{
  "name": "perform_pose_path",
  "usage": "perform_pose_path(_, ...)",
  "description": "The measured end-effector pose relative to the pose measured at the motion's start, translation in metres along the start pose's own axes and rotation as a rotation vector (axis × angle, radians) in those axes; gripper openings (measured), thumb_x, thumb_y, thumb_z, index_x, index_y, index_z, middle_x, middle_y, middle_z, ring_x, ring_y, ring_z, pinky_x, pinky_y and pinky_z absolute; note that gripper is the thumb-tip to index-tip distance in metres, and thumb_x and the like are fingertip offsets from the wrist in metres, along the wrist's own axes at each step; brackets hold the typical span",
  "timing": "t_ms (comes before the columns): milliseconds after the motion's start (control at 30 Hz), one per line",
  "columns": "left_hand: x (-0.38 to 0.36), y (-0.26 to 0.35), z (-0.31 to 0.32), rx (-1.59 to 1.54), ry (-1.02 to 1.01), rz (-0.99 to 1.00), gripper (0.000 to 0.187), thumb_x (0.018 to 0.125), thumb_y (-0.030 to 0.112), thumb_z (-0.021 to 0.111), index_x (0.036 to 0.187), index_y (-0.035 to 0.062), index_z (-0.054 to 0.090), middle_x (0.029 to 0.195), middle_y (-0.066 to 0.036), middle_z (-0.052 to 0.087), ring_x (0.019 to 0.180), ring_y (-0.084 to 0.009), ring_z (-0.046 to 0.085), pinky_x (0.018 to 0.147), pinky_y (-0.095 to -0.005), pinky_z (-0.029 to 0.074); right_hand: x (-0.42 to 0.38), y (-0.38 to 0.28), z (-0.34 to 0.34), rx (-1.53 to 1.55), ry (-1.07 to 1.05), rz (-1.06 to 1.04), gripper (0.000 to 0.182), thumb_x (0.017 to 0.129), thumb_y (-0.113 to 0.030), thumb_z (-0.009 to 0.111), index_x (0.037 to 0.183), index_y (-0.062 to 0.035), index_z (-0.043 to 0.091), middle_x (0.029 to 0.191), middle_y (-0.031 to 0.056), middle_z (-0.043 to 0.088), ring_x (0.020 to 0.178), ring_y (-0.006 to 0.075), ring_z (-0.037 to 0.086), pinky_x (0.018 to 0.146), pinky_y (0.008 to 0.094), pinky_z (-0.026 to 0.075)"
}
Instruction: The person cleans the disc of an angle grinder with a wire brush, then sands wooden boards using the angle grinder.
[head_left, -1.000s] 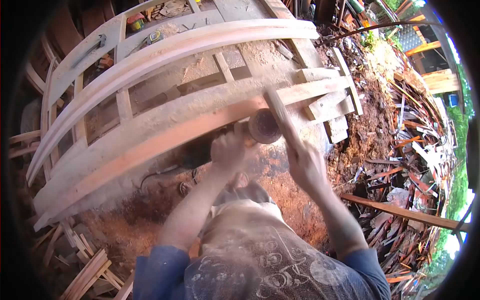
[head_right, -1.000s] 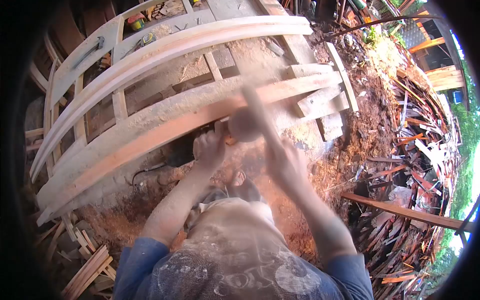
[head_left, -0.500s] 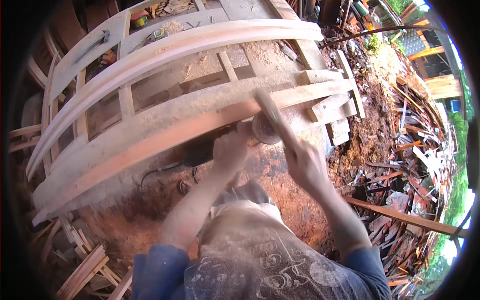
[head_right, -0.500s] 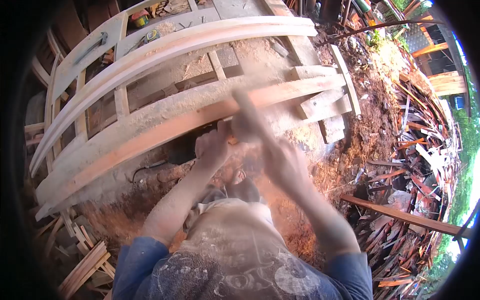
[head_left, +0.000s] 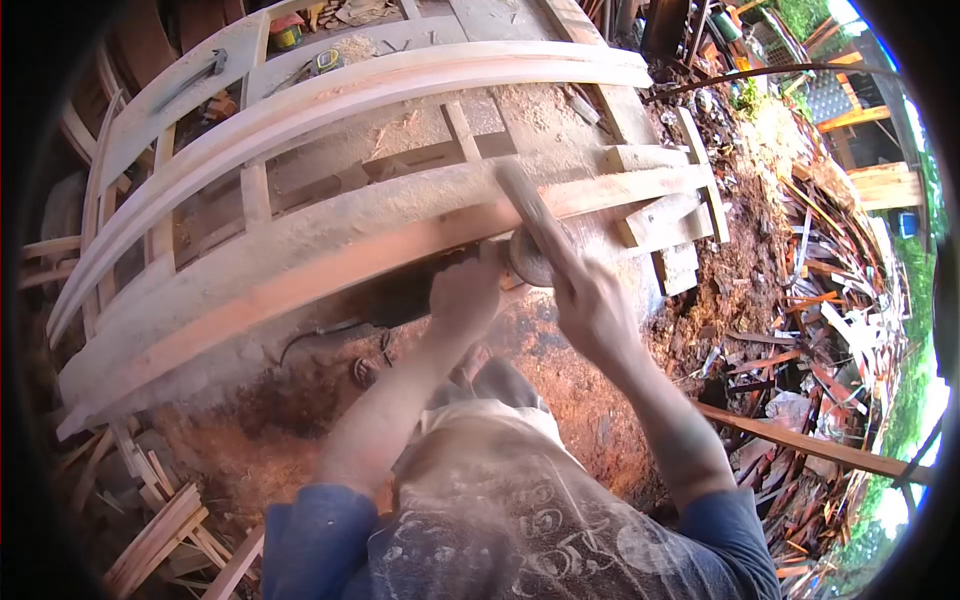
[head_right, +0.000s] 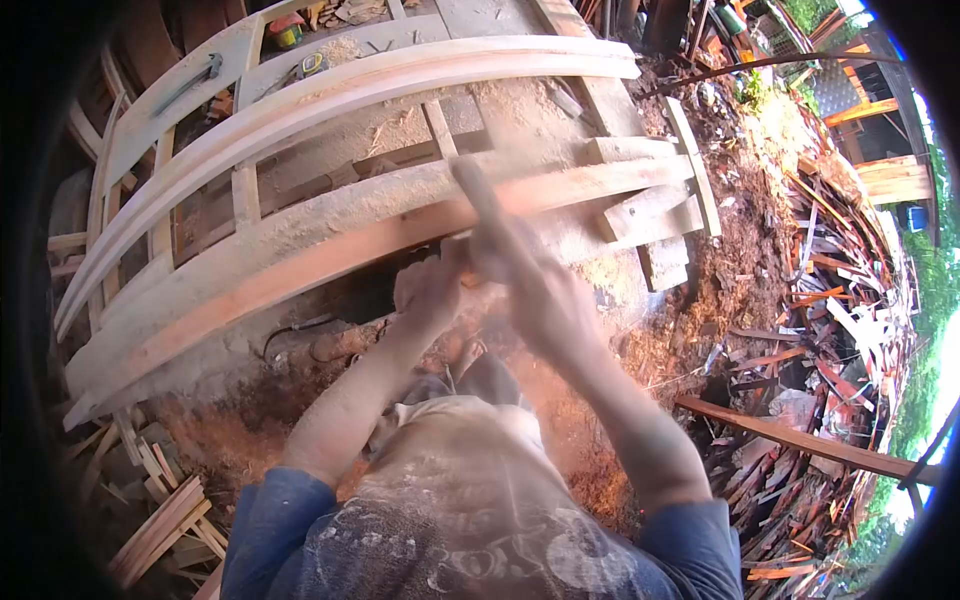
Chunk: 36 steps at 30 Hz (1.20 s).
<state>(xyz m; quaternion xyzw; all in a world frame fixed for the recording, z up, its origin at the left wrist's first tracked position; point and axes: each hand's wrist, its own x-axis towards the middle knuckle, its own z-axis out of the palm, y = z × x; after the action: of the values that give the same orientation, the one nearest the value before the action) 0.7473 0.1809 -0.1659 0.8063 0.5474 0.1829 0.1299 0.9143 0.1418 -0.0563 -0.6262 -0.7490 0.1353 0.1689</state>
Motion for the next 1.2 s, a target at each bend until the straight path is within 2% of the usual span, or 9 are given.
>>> perform_pose_path(133, 0.0, 0.005, -0.012, 0.121, -0.02, 0.009, 0.081, 0.074, 0.073, 0.07, 0.112, 0.0027, 0.054, 0.055, -0.005, 0.062, 0.049, -0.0241, 0.067, 0.045, -0.0366, 0.054, 0.043, -0.037, -0.03, 0.035, -0.075, 0.102, 0.059, 0.093, -0.008, 0.053, 0.149, -0.02, 0.044, 0.075, 0.0218, 0.064, 0.058, 0.0334, 0.063, 0.053, 0.0451, 0.049)
perform_pose_path(300, -0.003, 0.003, -0.007, 0.087, -0.012, 0.018, 0.081, 0.071, 0.068, 0.075, 0.114, 0.0029, 0.054, 0.06, -0.006, 0.063, 0.056, -0.0253, 0.069, 0.051, -0.0363, 0.057, -0.072, -0.032, -0.061, 0.006, -0.138, 0.247, 0.053, 0.094, -0.005, 0.056, 0.146, -0.0096, 0.051, 0.081, 0.0179, 0.071, 0.064, 0.0222, 0.068, 0.06, 0.0407, 0.055)
perform_pose_path(433, -0.002, -0.003, 0.005, -0.023, -0.012, -0.008, 0.075, 0.07, 0.064, 0.078, 0.109, 0.0055, 0.053, 0.075, -0.014, 0.068, 0.067, -0.0282, 0.071, 0.054, -0.0403, 0.056, -0.055, -0.029, -0.044, -0.077, -0.262, 0.269, 0.05, 0.095, -0.007, 0.055, 0.145, -0.0093, 0.052, 0.079, 0.0194, 0.069, 0.061, 0.0271, 0.068, 0.052, 0.0426, 0.052)
perform_pose_path(567, 0.0, 0.006, -0.011, 0.03, -0.012, 0.003, 0.069, 0.072, 0.063, 0.077, 0.103, 0.0051, 0.055, 0.06, -0.007, 0.063, 0.053, -0.0253, 0.068, 0.047, -0.0377, 0.055, 0.062, -0.033, -0.017, -0.076, -0.092, 0.066, 0.06, 0.092, -0.002, 0.048, 0.15, -0.0191, 0.042, 0.075, 0.0216, 0.066, 0.053, 0.0342, 0.06, 0.049, 0.0466, 0.048)
perform_pose_path(867, 0.0, -0.002, -0.004, 0.092, 0.032, 0.063, 0.087, 0.077, 0.07, 0.07, 0.124, 0.0005, 0.049, 0.063, -0.009, 0.065, 0.054, -0.0254, 0.068, 0.05, -0.0374, 0.056, -0.094, -0.01, -0.051, 0.006, -0.012, 0.212, 0.057, 0.098, -0.008, 0.051, 0.154, -0.0173, 0.04, 0.069, 0.0163, 0.064, 0.054, 0.0257, 0.062, 0.048, 0.041, 0.047)
perform_pose_path(1033, 0.003, 0.008, -0.009, 0.118, -0.162, -0.075, 0.08, 0.075, 0.067, 0.074, 0.118, 0.002, 0.054, 0.065, -0.01, 0.066, 0.056, -0.0255, 0.069, 0.047, -0.0393, 0.055, 0.028, 0.002, -0.025, 0.162, 0.063, 0.058, 0.053, 0.095, -0.007, 0.051, 0.147, -0.0168, 0.045, 0.075, 0.0216, 0.066, 0.059, 0.0371, 0.063, 0.055, 0.0453, 0.05)
perform_pose_path(1067, 0.002, 0.01, -0.014, 0.096, -0.123, -0.067, 0.08, 0.075, 0.067, 0.074, 0.116, 0.0017, 0.055, 0.062, -0.008, 0.065, 0.055, -0.024, 0.069, 0.046, -0.0387, 0.055, 0.047, -0.021, -0.046, 0.144, -0.082, 0.172, 0.048, 0.095, -0.008, 0.051, 0.143, -0.0136, 0.049, 0.074, 0.0201, 0.065, 0.061, 0.0361, 0.063, 0.058, 0.0471, 0.05)
perform_pose_path(1167, -0.001, 0.001, -0.003, 0.102, -0.008, 0.026, 0.082, 0.073, 0.068, 0.075, 0.116, 0.0013, 0.055, 0.061, -0.006, 0.063, 0.053, -0.023, 0.067, 0.045, -0.038, 0.054, 0.011, -0.013, -0.041, 0.113, 0.055, 0.119, 0.051, 0.096, -0.01, 0.052, 0.146, -0.0152, 0.046, 0.073, 0.0195, 0.064, 0.062, 0.0374, 0.064, 0.059, 0.0483, 0.049)
perform_pose_path(1200, -0.003, 0.002, -0.005, 0.114, -0.054, 0.008, 0.083, 0.072, 0.069, 0.075, 0.117, 0.0013, 0.055, 0.061, -0.006, 0.063, 0.053, -0.0228, 0.067, 0.045, -0.0375, 0.054, -0.015, -0.012, -0.044, -0.02, 0.026, 0.165, 0.053, 0.096, -0.008, 0.054, 0.148, -0.0166, 0.049, 0.066, 0.0107, 0.061, 0.053, 0.0184, 0.056, 0.049, 0.0344, 0.046)
